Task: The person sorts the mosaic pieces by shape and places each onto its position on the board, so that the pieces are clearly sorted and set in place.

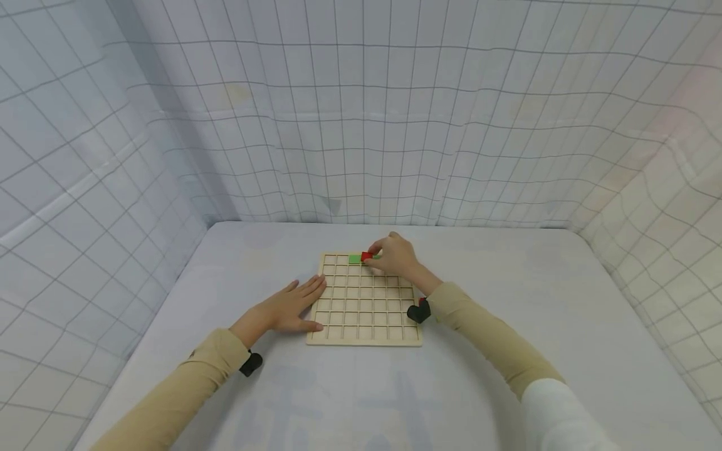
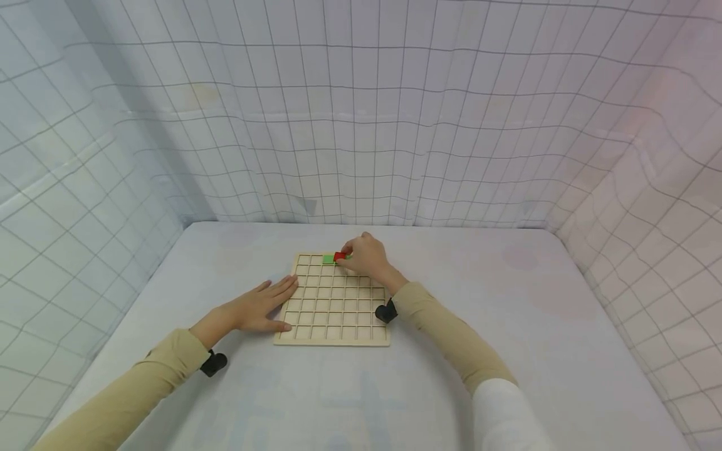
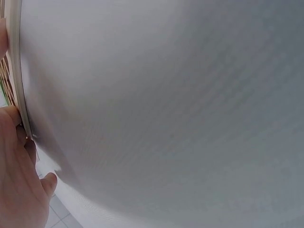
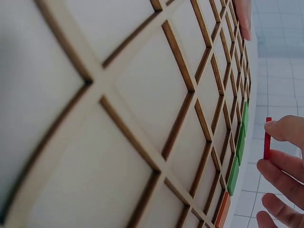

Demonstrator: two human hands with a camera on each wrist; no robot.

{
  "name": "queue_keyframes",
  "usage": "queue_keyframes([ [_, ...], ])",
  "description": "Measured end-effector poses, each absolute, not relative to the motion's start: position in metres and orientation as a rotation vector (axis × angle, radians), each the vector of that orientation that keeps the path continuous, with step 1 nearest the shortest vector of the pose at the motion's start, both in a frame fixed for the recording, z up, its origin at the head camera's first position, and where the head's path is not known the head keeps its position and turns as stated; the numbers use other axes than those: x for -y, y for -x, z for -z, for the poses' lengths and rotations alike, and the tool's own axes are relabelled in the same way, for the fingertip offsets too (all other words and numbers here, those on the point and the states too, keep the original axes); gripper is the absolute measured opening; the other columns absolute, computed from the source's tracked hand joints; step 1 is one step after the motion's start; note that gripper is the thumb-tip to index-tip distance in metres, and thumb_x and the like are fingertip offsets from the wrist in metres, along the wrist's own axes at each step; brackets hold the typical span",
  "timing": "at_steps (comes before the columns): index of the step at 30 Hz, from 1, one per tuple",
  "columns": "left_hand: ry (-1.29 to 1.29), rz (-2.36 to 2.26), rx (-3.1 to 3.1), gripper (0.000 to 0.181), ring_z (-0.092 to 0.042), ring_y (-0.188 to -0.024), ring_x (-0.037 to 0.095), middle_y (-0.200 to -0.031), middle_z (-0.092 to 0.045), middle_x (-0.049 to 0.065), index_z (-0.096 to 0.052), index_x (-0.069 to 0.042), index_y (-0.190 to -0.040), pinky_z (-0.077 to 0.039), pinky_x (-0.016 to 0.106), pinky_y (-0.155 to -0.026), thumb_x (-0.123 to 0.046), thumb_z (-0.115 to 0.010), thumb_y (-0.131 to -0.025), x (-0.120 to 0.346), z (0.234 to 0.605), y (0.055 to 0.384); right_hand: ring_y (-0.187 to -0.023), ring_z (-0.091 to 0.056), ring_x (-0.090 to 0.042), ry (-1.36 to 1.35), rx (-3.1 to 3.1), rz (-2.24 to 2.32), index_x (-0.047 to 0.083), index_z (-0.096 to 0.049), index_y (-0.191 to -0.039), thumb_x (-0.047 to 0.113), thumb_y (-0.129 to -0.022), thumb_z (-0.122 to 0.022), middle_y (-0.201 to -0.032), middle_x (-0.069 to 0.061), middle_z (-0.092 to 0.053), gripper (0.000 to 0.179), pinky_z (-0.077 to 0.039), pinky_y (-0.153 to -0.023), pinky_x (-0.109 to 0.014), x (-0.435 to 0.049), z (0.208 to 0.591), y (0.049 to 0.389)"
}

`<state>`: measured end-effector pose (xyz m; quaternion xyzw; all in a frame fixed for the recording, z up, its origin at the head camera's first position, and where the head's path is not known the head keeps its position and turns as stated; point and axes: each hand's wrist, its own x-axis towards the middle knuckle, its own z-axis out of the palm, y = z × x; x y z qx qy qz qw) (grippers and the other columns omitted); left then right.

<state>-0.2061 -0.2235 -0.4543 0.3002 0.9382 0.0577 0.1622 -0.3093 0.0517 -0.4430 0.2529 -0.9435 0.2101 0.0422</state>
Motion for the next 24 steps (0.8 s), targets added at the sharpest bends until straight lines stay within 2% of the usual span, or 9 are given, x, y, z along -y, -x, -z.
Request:
queue_keyframes([
  [5, -0.853, -0.166, -2.654, 0.100, -0.008, -0.150, 0.030, -0.163, -0.005, 0.013, -0.010, -0.004, -0.155, -0.011, 0.058, -0.119, -0.066, -0.052, -0.088, 0.222, 0.454, 0.205, -0.091, -0.057, -0.017, -0.755, 2.936, -0.665, 0.017, -0.078, -0.096, 0.039, -0.083, -0.074, -0.089, 0.003, -0.073, 0.027, -0.047, -0.061, -0.023, -0.044, 0.445, 0.310],
  [13, -0.842, -0.154, -2.663, 0.100, -0.009, -0.150, 0.029, -0.163, -0.005, 0.013, -0.010, -0.004, -0.155, -0.012, 0.057, -0.119, -0.066, -0.051, -0.088, 0.222, 0.453, 0.205, -0.092, -0.057, -0.017, -0.766, 2.918, -0.627, 0.018, -0.078, -0.099, 0.040, -0.083, -0.075, -0.091, 0.003, -0.074, 0.028, -0.047, -0.058, -0.022, -0.031, 0.447, 0.314],
  [24, -0.844, -0.169, -2.664, 0.100, -0.009, -0.150, 0.029, -0.163, -0.006, 0.012, -0.011, -0.004, -0.155, -0.012, 0.058, -0.119, -0.065, -0.052, -0.088, 0.222, 0.453, 0.205, -0.095, -0.058, -0.019, -0.782, 2.914, -0.635, 0.015, -0.077, -0.100, 0.041, -0.083, -0.074, -0.093, 0.002, -0.074, 0.031, -0.052, -0.071, -0.029, -0.014, 0.446, 0.316],
])
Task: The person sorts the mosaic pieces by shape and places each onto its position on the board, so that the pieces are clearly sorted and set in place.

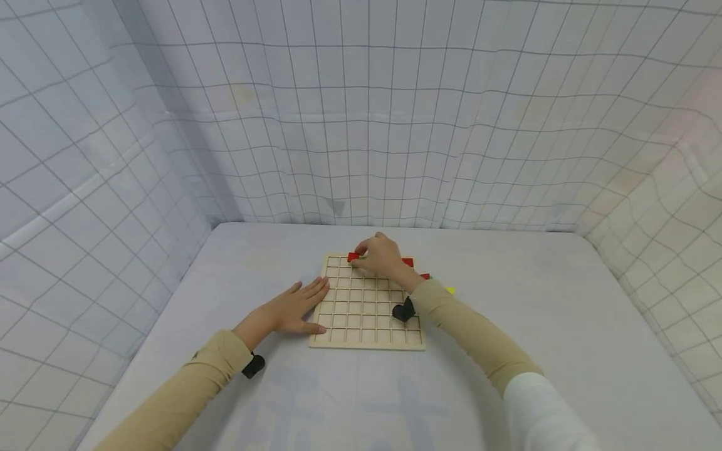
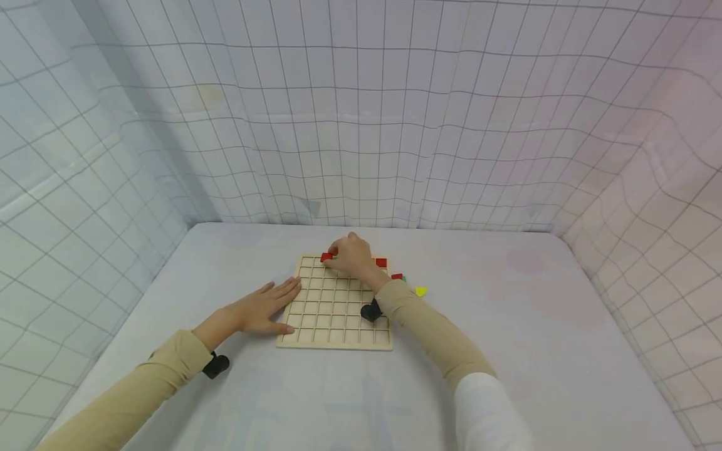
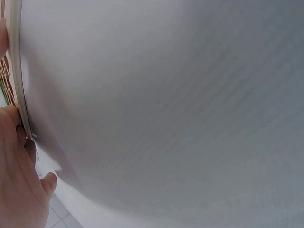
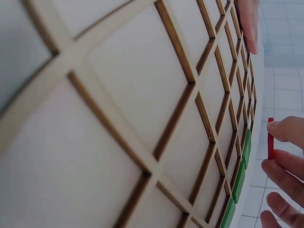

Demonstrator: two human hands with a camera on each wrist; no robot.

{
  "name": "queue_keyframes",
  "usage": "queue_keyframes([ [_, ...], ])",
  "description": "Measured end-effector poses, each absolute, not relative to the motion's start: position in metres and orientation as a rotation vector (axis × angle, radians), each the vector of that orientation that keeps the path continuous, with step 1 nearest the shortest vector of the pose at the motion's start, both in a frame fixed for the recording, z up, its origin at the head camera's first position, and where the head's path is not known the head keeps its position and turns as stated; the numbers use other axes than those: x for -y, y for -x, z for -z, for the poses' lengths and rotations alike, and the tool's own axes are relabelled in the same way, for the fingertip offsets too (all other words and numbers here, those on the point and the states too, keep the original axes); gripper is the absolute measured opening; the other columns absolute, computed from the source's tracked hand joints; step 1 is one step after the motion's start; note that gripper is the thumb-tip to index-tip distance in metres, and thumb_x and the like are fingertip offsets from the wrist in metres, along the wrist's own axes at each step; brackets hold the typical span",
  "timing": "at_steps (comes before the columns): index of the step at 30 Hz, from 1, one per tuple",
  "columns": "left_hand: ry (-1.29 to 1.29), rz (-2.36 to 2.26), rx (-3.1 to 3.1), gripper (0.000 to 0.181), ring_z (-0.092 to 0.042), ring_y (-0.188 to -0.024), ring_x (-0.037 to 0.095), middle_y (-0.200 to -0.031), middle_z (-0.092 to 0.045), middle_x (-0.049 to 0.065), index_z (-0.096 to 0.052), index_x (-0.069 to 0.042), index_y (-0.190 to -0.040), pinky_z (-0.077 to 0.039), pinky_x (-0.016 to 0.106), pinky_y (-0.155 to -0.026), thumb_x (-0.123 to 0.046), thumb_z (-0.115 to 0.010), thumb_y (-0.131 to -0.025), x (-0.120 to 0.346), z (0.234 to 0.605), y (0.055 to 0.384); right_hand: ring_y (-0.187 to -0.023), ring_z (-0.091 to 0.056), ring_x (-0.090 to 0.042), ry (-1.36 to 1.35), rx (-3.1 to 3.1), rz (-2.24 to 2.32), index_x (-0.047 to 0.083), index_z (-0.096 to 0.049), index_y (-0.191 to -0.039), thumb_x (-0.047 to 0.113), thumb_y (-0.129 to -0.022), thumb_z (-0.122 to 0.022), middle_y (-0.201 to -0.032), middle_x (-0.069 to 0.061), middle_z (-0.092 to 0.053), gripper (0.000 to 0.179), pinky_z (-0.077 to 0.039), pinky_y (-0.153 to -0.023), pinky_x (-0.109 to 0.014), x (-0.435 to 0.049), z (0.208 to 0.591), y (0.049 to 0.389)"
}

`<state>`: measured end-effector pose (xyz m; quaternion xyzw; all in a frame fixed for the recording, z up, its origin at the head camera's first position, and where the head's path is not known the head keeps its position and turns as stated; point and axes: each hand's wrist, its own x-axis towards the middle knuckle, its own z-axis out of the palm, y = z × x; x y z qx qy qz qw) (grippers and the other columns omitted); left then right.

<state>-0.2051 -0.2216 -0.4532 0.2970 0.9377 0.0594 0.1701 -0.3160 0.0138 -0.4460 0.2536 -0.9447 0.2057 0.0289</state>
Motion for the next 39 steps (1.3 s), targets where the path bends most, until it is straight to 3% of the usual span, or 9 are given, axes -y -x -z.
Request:
queue_keyframes([
  [10, -0.837, -0.160, -2.662, 0.098, -0.009, -0.150, 0.030, -0.162, -0.005, 0.013, -0.010, -0.004, -0.154, -0.011, 0.058, -0.119, -0.064, -0.052, -0.088, 0.220, 0.452, 0.206, -0.099, -0.059, -0.019, -0.781, 2.942, -0.639, 0.015, -0.076, -0.105, 0.040, -0.085, -0.072, -0.099, 0.000, -0.071, 0.032, -0.053, -0.079, -0.033, -0.005, 0.452, 0.320],
  [34, -0.850, -0.137, -2.671, 0.099, -0.009, -0.151, 0.029, -0.163, -0.005, 0.012, -0.010, -0.004, -0.155, -0.012, 0.057, -0.119, -0.066, -0.050, -0.088, 0.222, 0.455, 0.206, -0.092, -0.056, -0.016, -0.768, 2.994, -0.532, 0.019, -0.077, -0.104, 0.040, -0.085, -0.072, -0.098, 0.003, -0.071, 0.029, -0.051, -0.069, -0.029, 0.006, 0.452, 0.322],
  [39, -0.846, -0.128, -2.670, 0.099, -0.008, -0.151, 0.029, -0.163, -0.004, 0.012, -0.010, -0.004, -0.155, -0.012, 0.057, -0.119, -0.066, -0.050, -0.088, 0.222, 0.455, 0.207, -0.094, -0.055, -0.016, -0.767, 3.009, -0.563, 0.019, -0.076, -0.105, 0.041, -0.084, -0.073, -0.100, 0.002, -0.071, 0.031, -0.052, -0.072, -0.030, 0.007, 0.454, 0.323],
])
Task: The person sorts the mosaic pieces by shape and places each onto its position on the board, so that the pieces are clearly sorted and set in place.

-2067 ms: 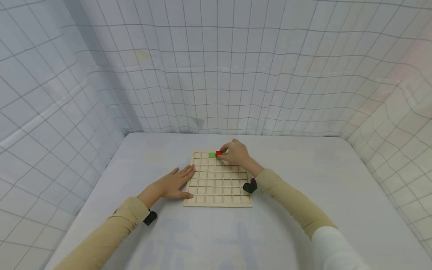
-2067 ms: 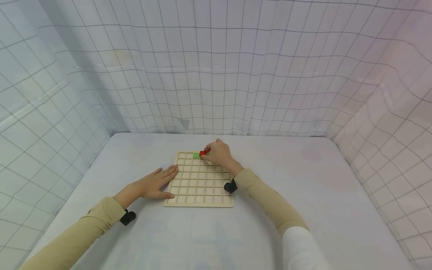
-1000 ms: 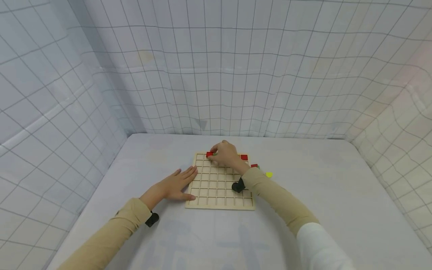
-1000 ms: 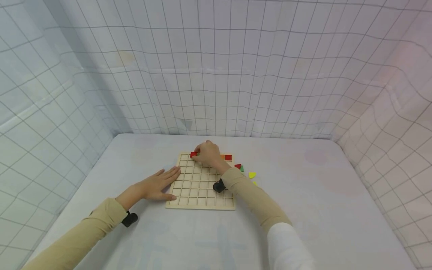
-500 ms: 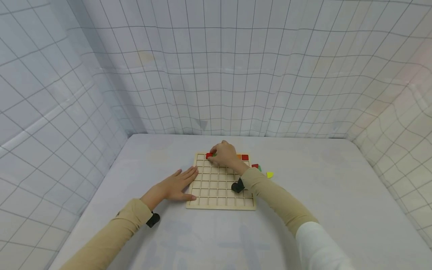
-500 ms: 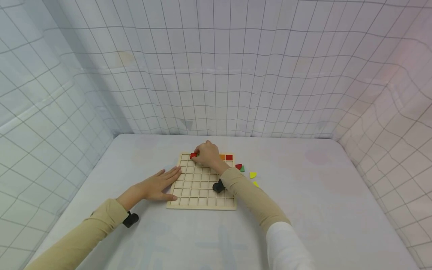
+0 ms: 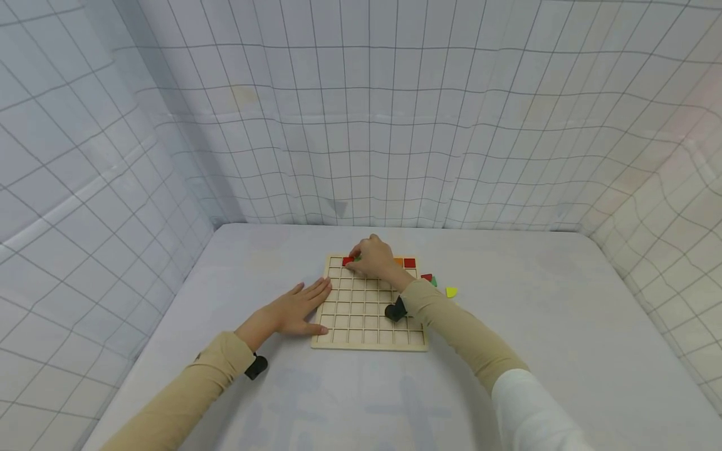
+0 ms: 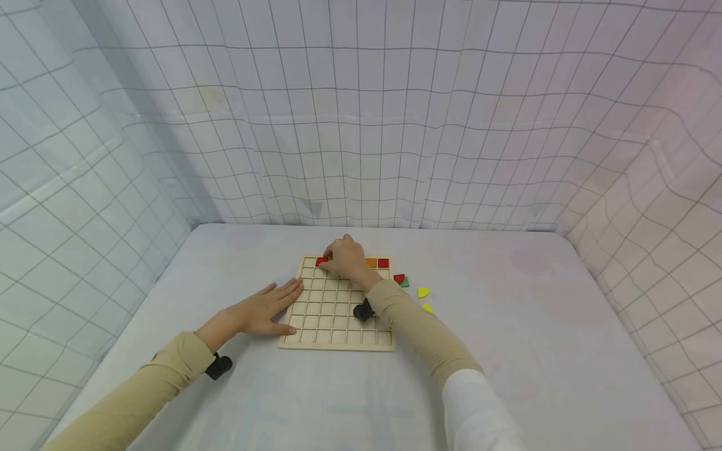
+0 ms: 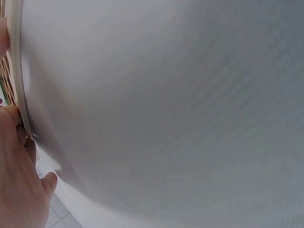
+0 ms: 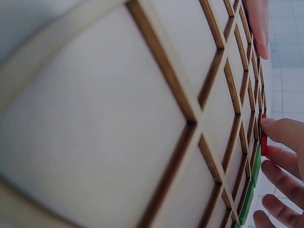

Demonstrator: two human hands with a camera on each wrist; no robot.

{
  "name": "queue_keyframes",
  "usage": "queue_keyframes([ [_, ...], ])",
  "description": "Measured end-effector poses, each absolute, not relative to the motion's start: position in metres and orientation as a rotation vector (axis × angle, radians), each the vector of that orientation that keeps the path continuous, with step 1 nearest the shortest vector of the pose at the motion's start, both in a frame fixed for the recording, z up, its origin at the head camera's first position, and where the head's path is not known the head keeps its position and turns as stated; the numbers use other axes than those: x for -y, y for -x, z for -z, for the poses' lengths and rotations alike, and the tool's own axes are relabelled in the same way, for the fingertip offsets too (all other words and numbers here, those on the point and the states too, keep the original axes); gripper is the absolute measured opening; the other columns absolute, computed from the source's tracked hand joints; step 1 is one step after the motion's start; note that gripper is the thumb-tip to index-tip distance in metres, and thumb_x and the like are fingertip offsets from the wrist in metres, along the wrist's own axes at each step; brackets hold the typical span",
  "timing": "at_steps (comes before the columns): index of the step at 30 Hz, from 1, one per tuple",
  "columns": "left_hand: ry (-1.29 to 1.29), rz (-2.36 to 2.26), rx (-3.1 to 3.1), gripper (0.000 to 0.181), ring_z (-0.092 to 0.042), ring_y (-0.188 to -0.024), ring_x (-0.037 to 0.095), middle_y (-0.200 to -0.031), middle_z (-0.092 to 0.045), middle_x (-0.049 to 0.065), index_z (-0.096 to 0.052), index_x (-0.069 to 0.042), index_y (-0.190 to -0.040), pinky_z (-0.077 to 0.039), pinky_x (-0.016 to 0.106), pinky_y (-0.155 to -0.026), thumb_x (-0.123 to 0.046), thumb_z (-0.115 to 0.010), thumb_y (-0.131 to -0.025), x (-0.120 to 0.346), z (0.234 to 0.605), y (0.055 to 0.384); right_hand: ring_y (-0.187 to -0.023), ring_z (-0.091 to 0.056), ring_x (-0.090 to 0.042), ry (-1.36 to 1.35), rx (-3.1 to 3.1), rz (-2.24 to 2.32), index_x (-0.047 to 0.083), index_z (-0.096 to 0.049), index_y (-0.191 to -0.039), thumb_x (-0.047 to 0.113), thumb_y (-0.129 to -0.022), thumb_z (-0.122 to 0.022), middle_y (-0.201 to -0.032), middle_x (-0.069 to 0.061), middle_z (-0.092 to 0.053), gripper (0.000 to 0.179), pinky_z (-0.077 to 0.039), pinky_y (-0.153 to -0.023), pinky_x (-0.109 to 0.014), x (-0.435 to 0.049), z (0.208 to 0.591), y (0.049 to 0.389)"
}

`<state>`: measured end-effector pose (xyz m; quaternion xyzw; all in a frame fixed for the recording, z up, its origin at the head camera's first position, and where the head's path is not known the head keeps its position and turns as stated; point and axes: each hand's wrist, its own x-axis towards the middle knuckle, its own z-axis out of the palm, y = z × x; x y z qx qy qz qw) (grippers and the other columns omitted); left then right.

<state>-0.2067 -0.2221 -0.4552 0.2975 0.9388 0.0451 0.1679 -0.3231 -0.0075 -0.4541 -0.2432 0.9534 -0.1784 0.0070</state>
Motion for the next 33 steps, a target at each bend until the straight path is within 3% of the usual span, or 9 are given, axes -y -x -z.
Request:
queue_keyframes([
  [19, -0.824, -0.133, -2.656, 0.099, -0.006, -0.151, 0.028, -0.163, -0.002, 0.011, -0.009, -0.005, -0.155, -0.011, 0.057, -0.119, -0.066, -0.050, -0.088, 0.222, 0.454, 0.207, -0.097, -0.054, -0.018, 0.753, -2.969, 0.577, 0.019, -0.076, -0.106, 0.040, -0.086, -0.071, -0.103, 0.002, -0.071, 0.030, -0.053, -0.075, -0.031, 0.003, 0.453, 0.324],
  [33, -0.825, -0.163, -2.656, 0.100, -0.007, -0.151, 0.030, -0.163, -0.004, 0.012, -0.011, -0.005, -0.155, -0.010, 0.058, -0.119, -0.066, -0.052, -0.087, 0.222, 0.454, 0.208, -0.095, -0.055, -0.019, 0.812, -2.983, 0.703, 0.020, -0.077, -0.101, 0.031, -0.087, -0.072, -0.101, 0.002, -0.071, 0.019, -0.051, -0.069, -0.033, -0.036, 0.447, 0.323],
])
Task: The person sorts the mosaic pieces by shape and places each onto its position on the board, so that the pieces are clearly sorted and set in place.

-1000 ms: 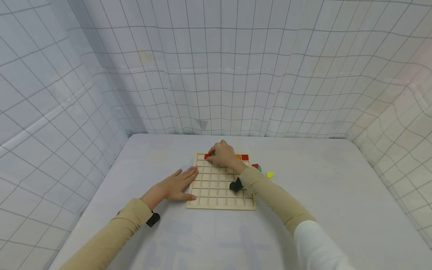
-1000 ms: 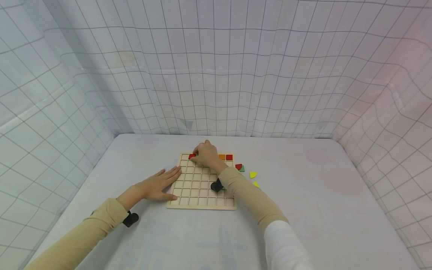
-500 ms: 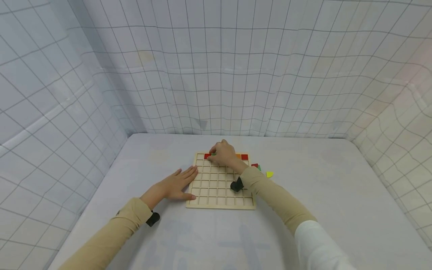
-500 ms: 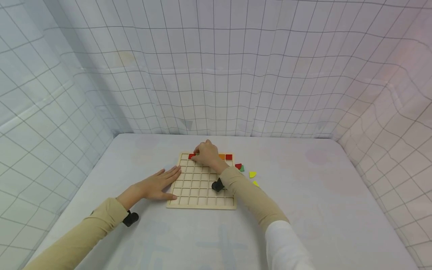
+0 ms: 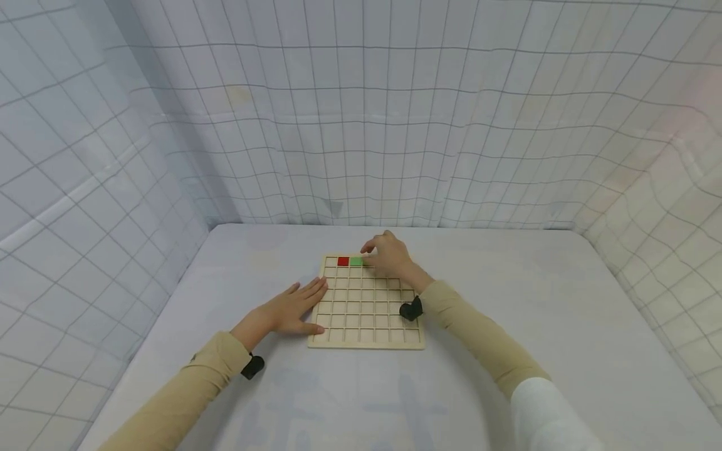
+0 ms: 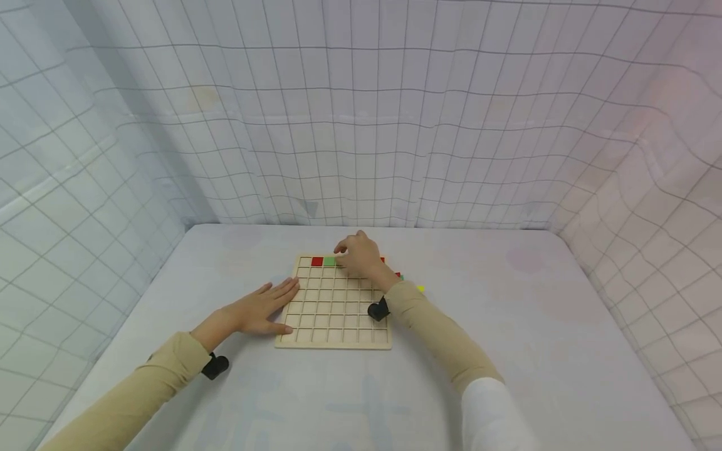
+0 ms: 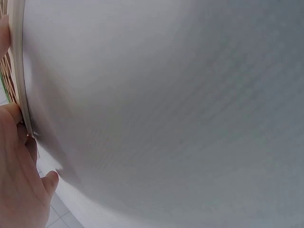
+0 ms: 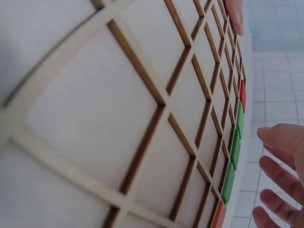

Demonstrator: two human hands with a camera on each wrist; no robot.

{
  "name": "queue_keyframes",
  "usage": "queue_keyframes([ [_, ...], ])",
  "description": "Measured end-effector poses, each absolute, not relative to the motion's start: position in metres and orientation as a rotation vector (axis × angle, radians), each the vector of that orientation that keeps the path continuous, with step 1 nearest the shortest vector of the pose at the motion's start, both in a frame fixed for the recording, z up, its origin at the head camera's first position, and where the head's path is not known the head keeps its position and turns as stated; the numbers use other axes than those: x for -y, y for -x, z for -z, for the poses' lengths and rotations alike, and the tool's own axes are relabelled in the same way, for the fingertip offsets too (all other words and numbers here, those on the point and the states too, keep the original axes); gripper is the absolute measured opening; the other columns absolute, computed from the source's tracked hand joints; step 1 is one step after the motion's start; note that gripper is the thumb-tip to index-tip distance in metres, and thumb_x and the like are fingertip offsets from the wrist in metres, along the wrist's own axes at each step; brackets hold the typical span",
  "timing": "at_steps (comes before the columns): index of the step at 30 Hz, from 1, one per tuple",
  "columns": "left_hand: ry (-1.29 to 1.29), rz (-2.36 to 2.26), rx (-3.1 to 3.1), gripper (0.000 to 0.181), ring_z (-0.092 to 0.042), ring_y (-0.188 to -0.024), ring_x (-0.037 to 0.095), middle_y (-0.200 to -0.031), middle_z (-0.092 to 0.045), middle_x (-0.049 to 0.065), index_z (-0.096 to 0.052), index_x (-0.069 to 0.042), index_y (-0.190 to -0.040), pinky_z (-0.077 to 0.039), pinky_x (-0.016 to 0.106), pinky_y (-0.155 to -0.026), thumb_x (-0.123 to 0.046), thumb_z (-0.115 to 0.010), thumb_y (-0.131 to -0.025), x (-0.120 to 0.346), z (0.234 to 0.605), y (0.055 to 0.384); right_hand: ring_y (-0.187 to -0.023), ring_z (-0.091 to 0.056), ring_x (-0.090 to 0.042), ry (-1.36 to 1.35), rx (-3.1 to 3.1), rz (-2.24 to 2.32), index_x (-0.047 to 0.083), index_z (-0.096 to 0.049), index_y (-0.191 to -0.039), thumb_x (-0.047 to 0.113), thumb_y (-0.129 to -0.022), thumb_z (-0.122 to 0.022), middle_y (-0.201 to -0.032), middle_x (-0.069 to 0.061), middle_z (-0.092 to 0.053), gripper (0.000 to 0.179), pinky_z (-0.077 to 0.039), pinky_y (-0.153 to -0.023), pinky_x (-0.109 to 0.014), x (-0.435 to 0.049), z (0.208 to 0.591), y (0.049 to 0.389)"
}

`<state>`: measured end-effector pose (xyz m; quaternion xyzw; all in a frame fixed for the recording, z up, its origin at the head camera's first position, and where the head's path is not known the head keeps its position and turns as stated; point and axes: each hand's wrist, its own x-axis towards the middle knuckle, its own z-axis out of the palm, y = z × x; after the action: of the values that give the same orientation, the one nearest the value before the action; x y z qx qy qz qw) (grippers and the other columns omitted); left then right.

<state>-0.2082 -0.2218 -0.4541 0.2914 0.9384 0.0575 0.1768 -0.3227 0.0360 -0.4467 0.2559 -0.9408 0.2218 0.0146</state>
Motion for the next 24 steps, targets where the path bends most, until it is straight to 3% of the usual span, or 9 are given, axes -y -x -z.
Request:
queue_keyframes([
  [4, -0.825, -0.164, -2.664, 0.100, -0.008, -0.150, 0.030, -0.163, -0.005, 0.013, -0.012, -0.004, -0.154, -0.011, 0.058, -0.119, -0.066, -0.053, -0.087, 0.222, 0.453, 0.208, -0.097, -0.056, -0.022, -0.791, 2.888, -0.705, 0.017, -0.077, -0.101, 0.029, -0.086, -0.072, -0.102, 0.000, -0.072, 0.019, -0.053, -0.072, -0.036, -0.049, 0.442, 0.322],
  [24, -0.842, -0.181, -2.665, 0.098, -0.009, -0.150, 0.033, -0.162, -0.007, 0.015, -0.013, -0.002, -0.154, -0.011, 0.059, -0.118, -0.062, -0.054, -0.088, 0.221, 0.454, 0.207, -0.098, -0.057, -0.025, -0.704, 2.819, -0.660, 0.016, -0.077, -0.101, 0.029, -0.086, -0.072, -0.099, -0.001, -0.073, 0.021, -0.053, -0.059, -0.032, -0.110, 0.438, 0.317],
])
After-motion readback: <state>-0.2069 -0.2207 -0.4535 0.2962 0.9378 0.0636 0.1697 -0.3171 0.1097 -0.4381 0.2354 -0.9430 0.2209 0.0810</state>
